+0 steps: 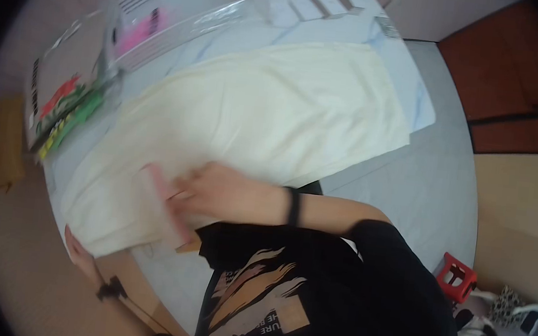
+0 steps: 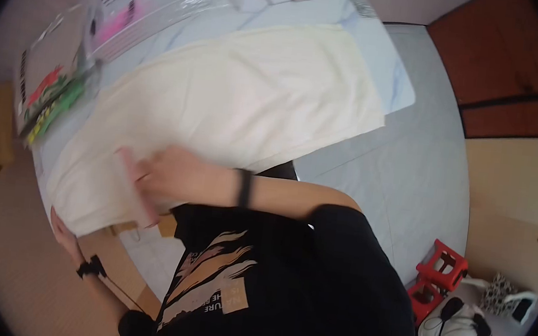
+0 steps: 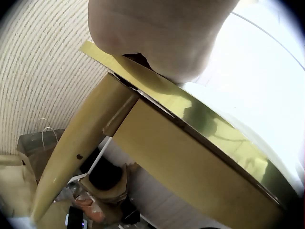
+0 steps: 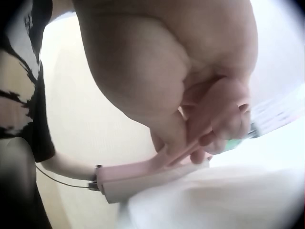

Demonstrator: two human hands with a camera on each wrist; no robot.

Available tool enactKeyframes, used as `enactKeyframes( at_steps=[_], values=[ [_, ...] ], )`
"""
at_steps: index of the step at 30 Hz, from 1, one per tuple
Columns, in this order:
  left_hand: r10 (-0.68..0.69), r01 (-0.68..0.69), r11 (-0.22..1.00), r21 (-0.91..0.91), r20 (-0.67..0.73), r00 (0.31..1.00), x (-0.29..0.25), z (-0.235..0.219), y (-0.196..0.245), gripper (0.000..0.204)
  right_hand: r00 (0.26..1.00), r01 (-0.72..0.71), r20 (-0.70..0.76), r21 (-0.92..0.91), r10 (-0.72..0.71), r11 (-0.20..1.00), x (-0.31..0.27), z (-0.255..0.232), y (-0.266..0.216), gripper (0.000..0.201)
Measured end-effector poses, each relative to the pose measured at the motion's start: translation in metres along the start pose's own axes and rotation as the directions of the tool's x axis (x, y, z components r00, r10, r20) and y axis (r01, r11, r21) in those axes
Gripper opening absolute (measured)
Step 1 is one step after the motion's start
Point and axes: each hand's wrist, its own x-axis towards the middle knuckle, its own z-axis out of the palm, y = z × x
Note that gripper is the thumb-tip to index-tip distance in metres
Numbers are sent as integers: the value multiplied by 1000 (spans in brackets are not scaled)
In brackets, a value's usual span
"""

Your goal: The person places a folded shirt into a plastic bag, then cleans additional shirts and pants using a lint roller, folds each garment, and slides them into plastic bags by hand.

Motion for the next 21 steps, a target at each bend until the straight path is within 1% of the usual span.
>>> enactKeyframes(
  at_steps=[1,2,3,4,5,6,7,9,10,12,13,15,16,18,19,21],
  values=[
    [42,-42,999,32,8,999,3,1,-8,41,997,-81,-6,32,81,996,-33,-31,19,38],
    [78,-78,995,69,10,997,4,1,-16,41,961,-266,73,-5,265,964,-67,-61,28,49],
    [79,-79,996,49,11,997,4,2,-13,41,908,-394,119,-86,402,915,-99,-99,31,55],
    [48,-49,998,49,10,999,4,1,-3,41,813,-574,78,-61,578,816,-132,-128,30,55],
    [18,-18,998,53,6,1000,3,3,2,41,698,-716,23,1,716,698,-168,-145,30,49],
    [31,-31,998,54,-3,1000,-5,-1,23,41,602,-798,-67,-70,796,598,-219,-174,26,51],
    [26,-25,997,79,-10,1000,-4,-2,20,41,493,-869,-153,-133,856,477,-245,-187,26,53],
    [21,-19,994,104,-20,1000,-4,-1,20,41,330,-931,-245,-242,911,272,-278,-209,29,52],
    [8,-7,995,102,-15,1000,-4,-2,20,42,330,-932,-247,-239,911,273,-287,-215,34,52],
    [5,-4,995,104,-10,1000,-3,-5,19,42,298,-952,-454,-203,840,228,-301,-222,56,51],
    [7,-7,995,104,-3,1000,-4,-4,17,42,295,-954,-457,-197,839,228,-309,-224,72,51],
    [13,-13,995,103,0,1000,-2,-4,16,43,309,-938,-560,-46,768,344,-324,-229,112,49],
    [-7,7,997,83,1,1000,-2,-4,21,43,310,-937,-563,-42,766,348,-330,-232,133,49],
    [-22,22,997,68,-5,1000,-2,-6,27,44,358,-924,-555,-96,751,370,-336,-237,174,51],
    [-29,29,997,66,4,1000,-3,-5,26,45,355,-924,-556,-88,751,372,-332,-239,189,51],
    [-34,33,997,70,12,999,-5,-4,27,45,434,-888,-571,-141,697,438,-323,-239,219,51]
  ],
)
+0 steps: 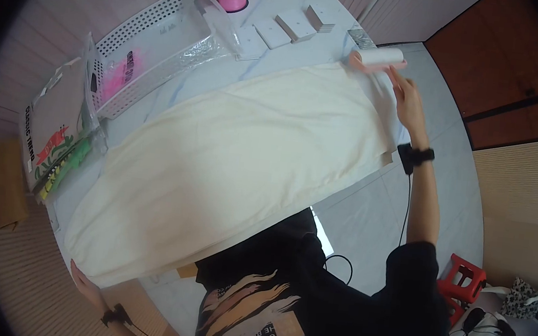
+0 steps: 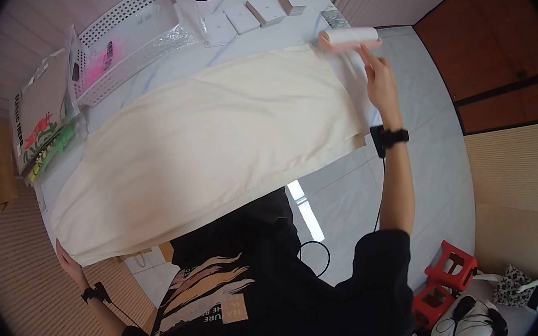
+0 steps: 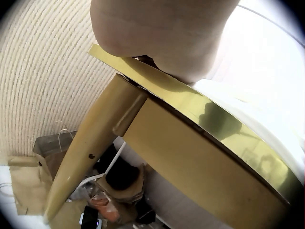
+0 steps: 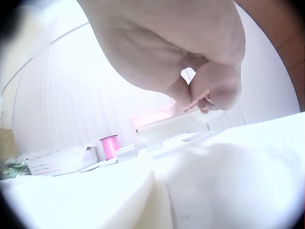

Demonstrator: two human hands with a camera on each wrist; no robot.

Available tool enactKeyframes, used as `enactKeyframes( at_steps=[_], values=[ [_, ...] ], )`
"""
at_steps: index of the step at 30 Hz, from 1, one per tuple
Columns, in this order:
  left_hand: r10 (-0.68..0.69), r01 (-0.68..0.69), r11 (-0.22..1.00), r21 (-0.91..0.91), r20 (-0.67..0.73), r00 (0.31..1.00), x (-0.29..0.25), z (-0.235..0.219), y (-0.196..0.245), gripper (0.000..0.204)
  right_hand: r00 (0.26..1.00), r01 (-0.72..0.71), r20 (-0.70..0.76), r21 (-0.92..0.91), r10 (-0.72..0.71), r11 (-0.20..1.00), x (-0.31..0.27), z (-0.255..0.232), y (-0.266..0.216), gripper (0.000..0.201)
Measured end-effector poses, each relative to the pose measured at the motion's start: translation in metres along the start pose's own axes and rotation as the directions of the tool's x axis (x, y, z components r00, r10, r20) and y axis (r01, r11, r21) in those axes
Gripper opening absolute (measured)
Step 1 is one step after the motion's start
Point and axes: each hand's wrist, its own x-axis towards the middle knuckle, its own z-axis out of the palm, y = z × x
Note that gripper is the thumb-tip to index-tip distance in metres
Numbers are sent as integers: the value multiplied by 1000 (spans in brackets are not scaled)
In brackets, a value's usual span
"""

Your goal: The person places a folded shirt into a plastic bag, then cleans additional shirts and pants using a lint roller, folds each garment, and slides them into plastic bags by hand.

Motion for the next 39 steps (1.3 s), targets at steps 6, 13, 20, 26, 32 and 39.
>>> enactKeyframes(
  at_steps=[6,13,20,26,32,39],
  values=[
    [8,-8,1000,-12,-6,1000,2,0,-3,45,998,26,60,12,-27,1000,48,37,16,52],
    [6,-6,1000,-22,6,1000,-1,-1,6,43,992,55,120,-190,-32,980,25,36,8,50],
    [-418,389,897,-212,-120,900,16,-33,-46,47,960,-151,224,-86,167,985,-70,-33,-58,19],
    [-507,501,861,84,191,840,44,-57,-67,52,911,-335,220,-101,349,937,-105,-22,-53,28],
    [-480,383,783,-491,-85,873,22,-58,6,24,940,-342,150,396,307,852,-102,-44,-35,26],
    [-608,600,759,-253,53,792,24,-53,16,31,814,-535,361,161,455,830,-119,-36,-3,29]
  ],
)
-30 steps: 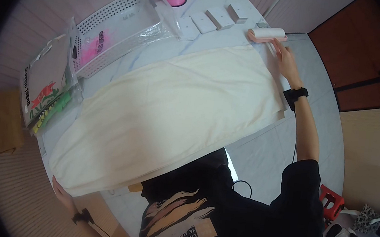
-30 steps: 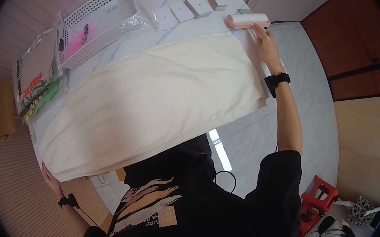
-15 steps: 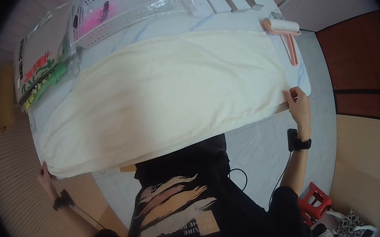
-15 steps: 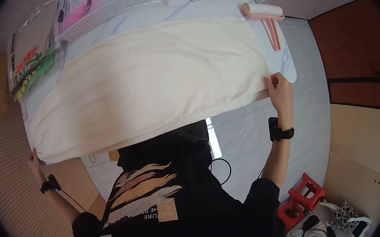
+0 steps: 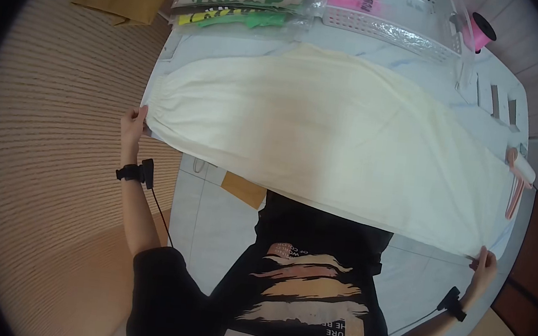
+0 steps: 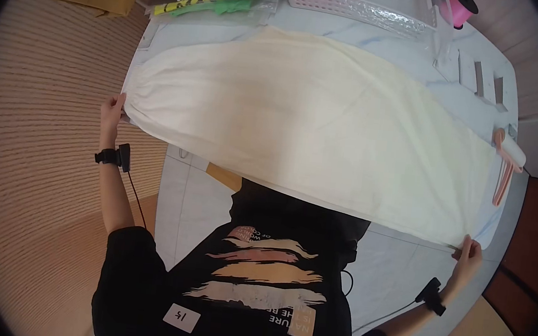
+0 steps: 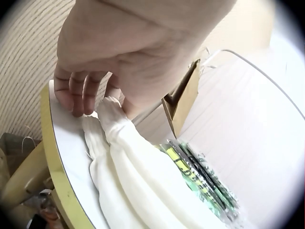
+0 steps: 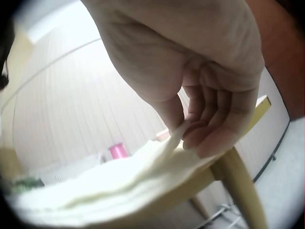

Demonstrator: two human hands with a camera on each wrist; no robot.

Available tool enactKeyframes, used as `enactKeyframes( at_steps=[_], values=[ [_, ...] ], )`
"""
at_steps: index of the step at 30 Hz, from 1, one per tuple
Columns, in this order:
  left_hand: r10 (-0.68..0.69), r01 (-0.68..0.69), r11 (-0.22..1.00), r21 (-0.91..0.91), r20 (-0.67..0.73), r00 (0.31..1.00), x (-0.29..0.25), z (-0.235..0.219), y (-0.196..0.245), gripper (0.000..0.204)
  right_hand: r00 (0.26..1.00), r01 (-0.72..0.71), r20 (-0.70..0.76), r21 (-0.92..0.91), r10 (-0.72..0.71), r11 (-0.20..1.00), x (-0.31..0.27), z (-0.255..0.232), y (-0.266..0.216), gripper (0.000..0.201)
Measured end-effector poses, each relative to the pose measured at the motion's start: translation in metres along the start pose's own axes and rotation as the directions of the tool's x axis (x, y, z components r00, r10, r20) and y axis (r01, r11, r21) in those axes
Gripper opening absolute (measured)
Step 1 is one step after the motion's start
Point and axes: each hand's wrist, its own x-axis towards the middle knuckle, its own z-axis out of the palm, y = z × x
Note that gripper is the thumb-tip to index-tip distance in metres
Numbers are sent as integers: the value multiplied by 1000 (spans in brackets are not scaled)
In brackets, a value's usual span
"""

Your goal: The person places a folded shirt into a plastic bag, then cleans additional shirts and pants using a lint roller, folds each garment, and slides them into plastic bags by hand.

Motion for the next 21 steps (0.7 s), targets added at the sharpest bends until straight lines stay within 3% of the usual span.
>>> enactKeyframes(
  at_steps=[2,4,5,6,7,8,10,12,14,16,18,19,20,21],
  values=[
    [109,-108,994,35,-32,994,10,-1,-14,33,1000,-9,-13,92,10,996,-9,8,-5,29],
    [75,-80,996,-41,-98,992,-8,7,4,34,998,5,-67,376,21,926,-14,9,-4,31],
    [28,-45,992,-114,-147,989,-16,15,11,36,997,6,-78,369,25,930,-12,6,3,31],
    [29,-45,992,-117,-132,991,-12,15,5,36,997,14,-78,206,2,978,-9,8,11,31],
    [17,-15,1000,22,-70,997,-1,9,-4,38,997,20,-72,38,-17,999,-6,12,21,30],
    [0,2,986,164,-11,1000,7,7,-8,41,996,11,-84,35,-8,999,-4,19,32,30],
    [29,-28,975,223,1,1000,-3,12,8,44,964,121,-254,160,-78,980,-1,32,45,34],
    [50,-49,961,273,5,999,-11,15,23,48,970,80,-237,118,-50,990,-10,38,41,39],
    [62,-50,896,442,-13,998,-11,15,29,54,969,20,-247,-9,-21,1000,-16,50,28,41],
    [64,-57,888,456,0,998,1,7,23,56,961,38,-276,35,-26,999,-27,56,10,42],
    [64,-66,876,477,21,998,0,8,19,58,968,-7,-240,260,71,966,-34,58,6,43],
    [339,-271,792,547,-25,941,-9,14,25,56,972,-1,-224,271,64,963,-38,57,-2,42],
    [590,-440,651,618,-48,806,-14,21,30,55,970,1,-236,268,64,963,-35,58,-2,42],
    [590,-447,653,611,-41,806,-23,32,42,55,969,28,-246,266,40,963,-35,58,1,41]
  ],
)
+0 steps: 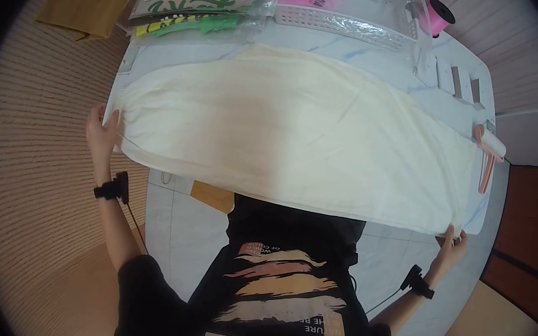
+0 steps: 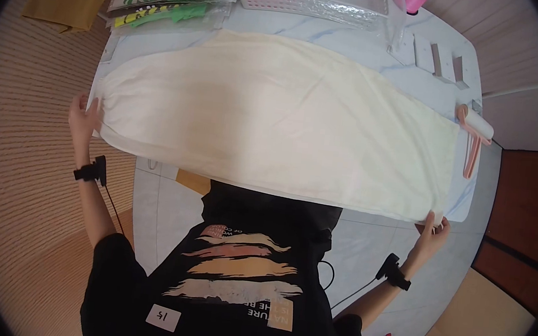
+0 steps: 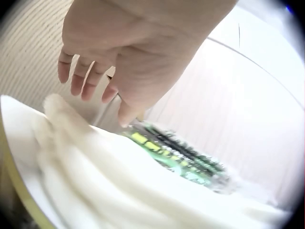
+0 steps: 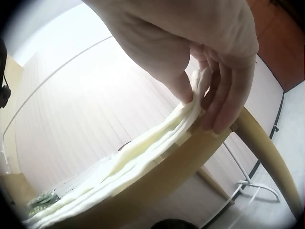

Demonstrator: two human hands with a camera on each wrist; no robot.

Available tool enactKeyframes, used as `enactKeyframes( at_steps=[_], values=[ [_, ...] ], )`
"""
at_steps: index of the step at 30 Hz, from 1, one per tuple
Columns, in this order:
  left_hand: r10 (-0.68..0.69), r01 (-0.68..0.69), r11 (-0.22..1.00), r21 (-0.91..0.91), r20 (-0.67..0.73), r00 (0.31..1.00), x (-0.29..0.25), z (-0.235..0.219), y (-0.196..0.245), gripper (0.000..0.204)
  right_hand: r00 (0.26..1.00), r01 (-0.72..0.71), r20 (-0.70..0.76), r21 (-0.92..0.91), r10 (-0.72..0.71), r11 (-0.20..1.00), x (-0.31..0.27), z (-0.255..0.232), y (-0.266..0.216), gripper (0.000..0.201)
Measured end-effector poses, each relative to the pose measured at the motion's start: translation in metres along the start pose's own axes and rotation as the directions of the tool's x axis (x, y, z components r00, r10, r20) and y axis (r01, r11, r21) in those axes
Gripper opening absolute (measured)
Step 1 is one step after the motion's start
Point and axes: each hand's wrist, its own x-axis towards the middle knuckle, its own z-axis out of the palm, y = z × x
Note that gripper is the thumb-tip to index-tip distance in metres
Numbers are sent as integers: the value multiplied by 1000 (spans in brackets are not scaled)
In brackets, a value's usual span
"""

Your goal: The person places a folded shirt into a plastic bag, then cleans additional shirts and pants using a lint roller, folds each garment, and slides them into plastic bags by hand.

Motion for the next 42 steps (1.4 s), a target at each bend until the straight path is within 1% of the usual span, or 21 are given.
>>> enactKeyframes(
  at_steps=[3,6,8,10,11,12,13,14,15,17,19,20,21,27,29,32,35,36,37,40,42],
  values=[
    [-32,32,992,-125,-2,999,-7,-3,34,50,996,77,-38,-101,-81,992,-1,-6,-7,37],
    [-183,179,980,90,49,982,-25,-1,42,38,956,240,-72,-364,-284,900,-3,-9,-34,31],
    [115,-187,938,-291,-247,962,-40,-19,104,29,882,372,-71,-501,-465,782,-6,19,-92,28],
    [109,-86,726,-683,-8,994,-80,-37,184,26,792,592,-32,-208,-610,779,-51,51,-166,24],
    [134,163,492,-855,260,956,-109,-51,230,31,755,652,52,-161,-653,741,-73,71,-196,27],
    [448,25,407,-913,223,866,-120,-58,258,39,616,788,81,-82,-783,611,-100,98,-219,30],
    [464,221,116,-968,250,850,-133,-56,283,44,601,791,148,27,-785,611,-142,126,-246,29],
    [503,400,-188,-897,261,824,-145,-50,298,50,400,844,406,185,-821,503,-165,140,-260,37],
    [507,401,-208,-892,252,824,-155,-43,295,50,-61,939,528,317,-847,130,-177,163,-284,46],
    [364,694,-572,-437,623,692,-162,-20,277,75,-420,771,576,634,-702,60,-195,181,-311,46],
    [341,648,-696,-310,651,678,-149,-30,260,75,-383,710,639,666,-667,230,-182,180,-288,46],
    [272,702,-370,-609,651,708,-147,-31,248,73,-370,613,699,679,-612,404,-173,186,-278,46],
    [236,651,41,-758,641,731,-150,-33,244,73,-244,691,737,588,-631,420,-168,188,-279,42],
    [149,644,111,-756,654,742,-160,-20,238,69,-210,880,763,420,-612,222,-151,250,-299,56],
    [114,654,70,-753,658,745,-165,-19,235,66,-441,889,590,392,-676,-238,-153,286,-298,61],
    [75,630,76,-773,634,770,-175,-20,233,63,-563,806,426,473,-708,-356,-151,339,-305,53],
    [-12,594,200,-780,604,797,-188,-18,228,55,-605,757,504,603,-617,-249,-134,374,-326,44],
    [-1,456,397,-797,496,868,-190,-18,229,51,-623,709,559,699,-547,-94,-124,383,-336,48],
    [33,301,579,-758,390,920,-191,-20,231,47,-524,697,562,715,-641,56,-109,395,-335,45],
    [36,278,405,-871,319,947,-171,-67,229,49,-188,619,577,697,-795,361,-92,402,-367,29],
    [-66,367,224,-903,362,930,-157,-108,221,37,-102,573,574,701,-812,424,-88,420,-410,17]
  ],
)
